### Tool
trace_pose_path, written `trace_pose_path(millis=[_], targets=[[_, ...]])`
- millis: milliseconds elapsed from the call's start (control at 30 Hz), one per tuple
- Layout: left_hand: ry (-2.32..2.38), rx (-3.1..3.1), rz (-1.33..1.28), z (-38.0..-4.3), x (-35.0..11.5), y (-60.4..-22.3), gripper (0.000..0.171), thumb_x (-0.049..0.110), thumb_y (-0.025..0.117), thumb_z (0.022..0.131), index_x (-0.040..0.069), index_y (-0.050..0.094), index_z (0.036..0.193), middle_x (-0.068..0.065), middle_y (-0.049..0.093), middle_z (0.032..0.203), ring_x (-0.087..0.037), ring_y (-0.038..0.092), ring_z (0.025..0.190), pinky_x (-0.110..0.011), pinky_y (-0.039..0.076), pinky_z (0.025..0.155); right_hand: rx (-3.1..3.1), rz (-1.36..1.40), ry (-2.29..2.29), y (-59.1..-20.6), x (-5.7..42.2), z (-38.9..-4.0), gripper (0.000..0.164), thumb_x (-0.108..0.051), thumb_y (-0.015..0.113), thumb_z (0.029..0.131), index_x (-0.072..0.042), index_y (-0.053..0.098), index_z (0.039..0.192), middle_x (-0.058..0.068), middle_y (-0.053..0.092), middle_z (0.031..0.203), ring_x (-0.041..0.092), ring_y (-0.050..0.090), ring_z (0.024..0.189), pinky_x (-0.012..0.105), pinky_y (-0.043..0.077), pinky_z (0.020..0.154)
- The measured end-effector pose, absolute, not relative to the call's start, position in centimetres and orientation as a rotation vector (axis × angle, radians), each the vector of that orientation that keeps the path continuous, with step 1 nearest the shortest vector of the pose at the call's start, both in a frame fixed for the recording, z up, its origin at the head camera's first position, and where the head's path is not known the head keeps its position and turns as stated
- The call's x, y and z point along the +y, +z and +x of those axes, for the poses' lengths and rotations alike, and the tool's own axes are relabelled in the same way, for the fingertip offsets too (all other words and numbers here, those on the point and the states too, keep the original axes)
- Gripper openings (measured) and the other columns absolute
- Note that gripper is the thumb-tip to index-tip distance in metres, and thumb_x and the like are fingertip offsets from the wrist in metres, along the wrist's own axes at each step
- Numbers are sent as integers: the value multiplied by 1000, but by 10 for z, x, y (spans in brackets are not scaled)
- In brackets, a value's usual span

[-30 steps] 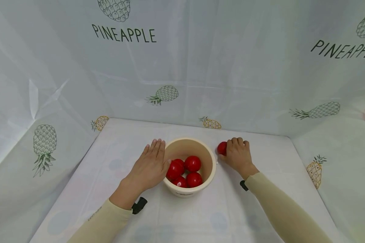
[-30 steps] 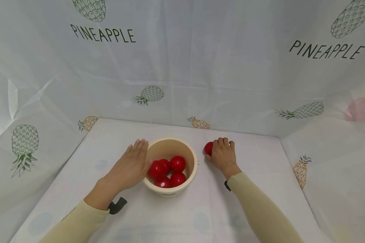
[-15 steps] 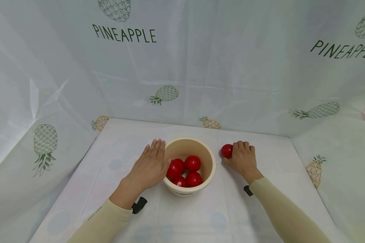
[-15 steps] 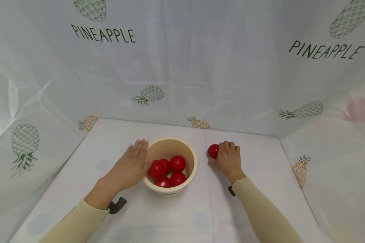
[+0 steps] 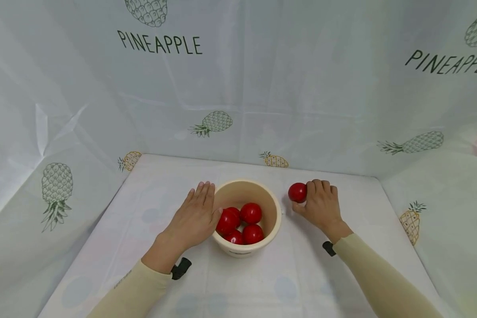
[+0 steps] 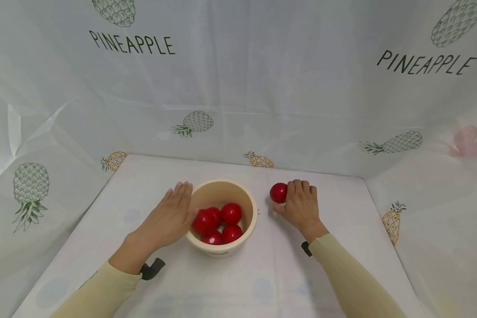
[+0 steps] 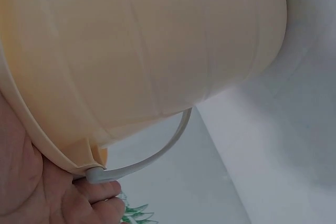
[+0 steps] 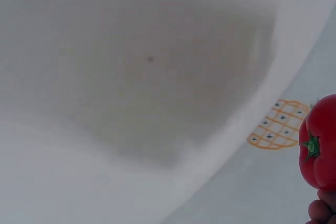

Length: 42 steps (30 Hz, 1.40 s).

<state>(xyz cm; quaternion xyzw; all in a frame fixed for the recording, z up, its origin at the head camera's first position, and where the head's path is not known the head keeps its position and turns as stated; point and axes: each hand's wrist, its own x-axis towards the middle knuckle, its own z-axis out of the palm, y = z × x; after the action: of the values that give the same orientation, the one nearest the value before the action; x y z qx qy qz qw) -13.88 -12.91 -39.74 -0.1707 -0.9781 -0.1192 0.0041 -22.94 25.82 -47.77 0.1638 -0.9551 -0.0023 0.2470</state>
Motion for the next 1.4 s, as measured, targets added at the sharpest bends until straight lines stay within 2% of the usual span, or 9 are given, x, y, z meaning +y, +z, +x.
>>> trace_pose_path(millis=[267,433,533,700,967,1167,1400], targets=[[-360,-3064,-550,-138,-131,-395,73,39,44,111,-10,26,162,-27,28,170,-43,21,161,-57,19,131,-2447,529,139,-433,238,-218,68,-54,70,80,6,57,110,25,61,105,44,54,99,55,46,75],[-360,-3049,-540,-136,-132,-395,72,38,45,111,-10,28,162,-28,30,169,-43,22,161,-57,20,131,-2407,667,286,-393,204,-202,71,-50,78,77,6,59,116,24,63,112,43,55,105,55,45,79],[-361,-3049,-530,-136,-133,-395,72,38,46,111,-10,28,161,-28,30,169,-43,23,160,-57,19,131,-2433,773,338,-382,183,-190,66,-47,79,77,3,61,115,19,64,113,40,55,105,52,44,81],[-381,-3056,-528,-137,-132,-395,72,38,45,111,-10,28,162,-28,29,169,-43,22,161,-57,19,131,-2556,906,343,-382,159,-173,60,-49,79,79,-3,63,114,11,65,115,32,54,107,45,42,83],[-366,-3049,-531,-137,-133,-397,72,39,44,111,-10,28,162,-27,30,169,-42,23,161,-57,19,131,-2656,1011,331,-392,148,-167,61,-55,78,81,-8,66,118,6,66,121,26,54,113,43,45,90],[-370,-3039,-535,-138,-133,-397,71,39,44,111,-9,29,162,-27,31,169,-43,23,160,-57,19,131,-2602,1055,306,-398,149,-167,63,-57,72,85,-6,68,123,8,66,125,28,55,115,44,45,91],[-371,-3031,-540,-137,-132,-397,70,39,43,112,-9,29,162,-26,31,169,-42,24,160,-57,19,131,-2585,939,279,-401,153,-162,60,-50,62,94,-1,64,130,15,63,128,35,54,118,51,46,91]])
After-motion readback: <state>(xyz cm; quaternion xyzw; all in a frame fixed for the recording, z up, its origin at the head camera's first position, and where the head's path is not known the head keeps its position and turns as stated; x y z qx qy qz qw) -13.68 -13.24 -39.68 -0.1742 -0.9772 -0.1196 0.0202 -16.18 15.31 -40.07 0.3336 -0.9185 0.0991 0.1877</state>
